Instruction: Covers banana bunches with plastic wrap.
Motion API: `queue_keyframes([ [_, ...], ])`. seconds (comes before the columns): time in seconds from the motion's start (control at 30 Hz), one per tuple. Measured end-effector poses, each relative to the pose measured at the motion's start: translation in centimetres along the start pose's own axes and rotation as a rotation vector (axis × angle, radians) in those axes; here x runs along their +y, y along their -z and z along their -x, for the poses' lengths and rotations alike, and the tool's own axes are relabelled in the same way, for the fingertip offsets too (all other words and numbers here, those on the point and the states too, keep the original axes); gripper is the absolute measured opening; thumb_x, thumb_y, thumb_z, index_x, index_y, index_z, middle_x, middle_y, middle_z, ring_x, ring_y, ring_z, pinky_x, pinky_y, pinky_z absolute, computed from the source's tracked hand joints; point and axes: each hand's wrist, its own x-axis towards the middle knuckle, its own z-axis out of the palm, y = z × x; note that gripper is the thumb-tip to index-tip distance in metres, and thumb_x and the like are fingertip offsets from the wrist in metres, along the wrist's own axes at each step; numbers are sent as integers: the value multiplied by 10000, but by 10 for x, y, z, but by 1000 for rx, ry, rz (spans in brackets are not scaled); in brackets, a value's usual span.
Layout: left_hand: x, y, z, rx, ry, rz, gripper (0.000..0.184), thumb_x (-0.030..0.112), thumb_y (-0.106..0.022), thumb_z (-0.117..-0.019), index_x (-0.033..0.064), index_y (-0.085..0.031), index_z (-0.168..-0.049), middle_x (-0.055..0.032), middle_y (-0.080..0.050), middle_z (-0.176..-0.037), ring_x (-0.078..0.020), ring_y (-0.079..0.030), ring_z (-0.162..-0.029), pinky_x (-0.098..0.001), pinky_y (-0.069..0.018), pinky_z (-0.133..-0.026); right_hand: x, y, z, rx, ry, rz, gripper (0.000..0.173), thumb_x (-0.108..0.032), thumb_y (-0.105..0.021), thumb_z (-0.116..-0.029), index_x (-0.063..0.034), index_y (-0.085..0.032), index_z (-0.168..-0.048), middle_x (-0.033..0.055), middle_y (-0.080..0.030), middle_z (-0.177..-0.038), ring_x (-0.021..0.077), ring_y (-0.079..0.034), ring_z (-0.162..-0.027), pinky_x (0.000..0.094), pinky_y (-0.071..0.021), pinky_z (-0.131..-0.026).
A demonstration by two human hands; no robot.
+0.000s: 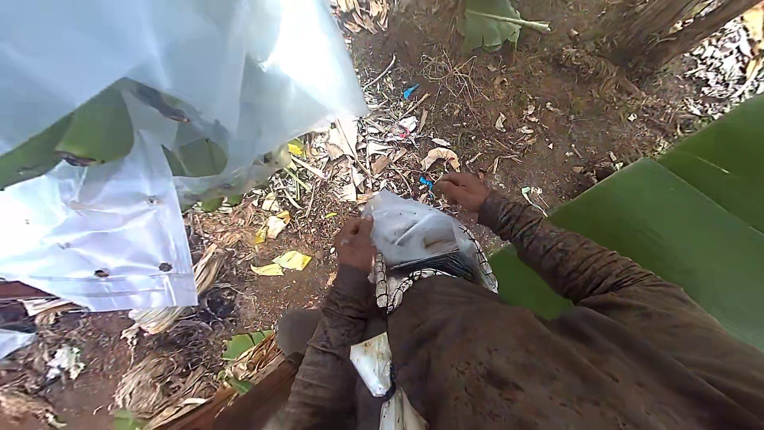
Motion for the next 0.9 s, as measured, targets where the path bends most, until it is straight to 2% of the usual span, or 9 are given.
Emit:
queue_keyframes([
  [0.1,-1,24,4,224,61,246,277,396,-660,-993,153,-619,-869,-12,-605,-779,-146,-576,-648,-365,-524,-596,-38,-11,9,-140,158,159,330,-280,-560,-1055,7,-718,-1090,146,-729,-930,249,-712,-821,505,-586,-836],
  [0.23,6,42,5,293,71,348,288,434,-631,-1001,167,-610,-895,-6,-601,-796,-139,-586,-663,-359,-536,-608,-69,-53,14,-415,373,369,342,-328,-733,-955,-30,-739,-1123,122,-741,-1033,251,-716,-919,503,-584,-885],
  [0.33,16,52,14,330,1,407,208,331,-595,-1024,188,-602,-874,17,-602,-825,-116,-581,-687,-332,-539,-624,-103,-70,21,-130,763,257,257,-256,-735,-938,-18,-750,-1035,100,-730,-959,181,-693,-815,381,-607,-742],
  [0.4,23,60,24,384,-23,444,221,328,-594,-1022,206,-575,-839,32,-583,-798,-117,-578,-682,-341,-541,-624,-140,-69,20,28,927,192,258,-226,-726,-940,6,-733,-1053,143,-726,-1050,195,-704,-896,364,-609,-766],
  [0.47,29,69,36,470,-25,488,235,361,-593,-1021,216,-565,-838,39,-570,-778,-126,-585,-693,-370,-552,-653,-167,-68,18,-27,953,213,305,-255,-736,-940,7,-724,-1095,158,-714,-1131,209,-706,-979,368,-610,-816],
  [0.57,27,85,53,658,-69,497,145,311,-569,-1036,200,-565,-943,38,-593,-838,-120,-618,-751,-371,-572,-700,-182,-91,14,-422,838,415,457,-351,-750,-930,-46,-682,-1264,122,-697,-1208,232,-698,-1025,440,-599,-899],
  [0.63,30,104,65,725,-156,545,174,226,-528,-1054,132,-597,-1183,-16,-660,-1030,-159,-663,-935,-420,-586,-832,-177,-115,11,-618,719,555,538,-366,-760,-929,-88,-625,-1369,122,-689,-1223,273,-693,-1038,521,-568,-934],
  [0.8,63,162,84,886,-312,497,147,309,-514,-1069,204,-572,-984,37,-629,-943,-127,-648,-907,-394,-574,-833,-192,-123,1,-819,681,641,229,-226,-652,-1012,-40,-728,-1123,110,-715,-859,245,-688,-785,504,-567,-792],
  [0.9,66,182,93,1002,-374,445,182,343,-495,-1081,188,-568,-1020,23,-635,-980,-138,-656,-940,-409,-575,-863,-201,-112,-5,-764,848,640,185,-143,-600,-1020,-44,-755,-1003,98,-701,-961,226,-680,-894,459,-567,-851],
])
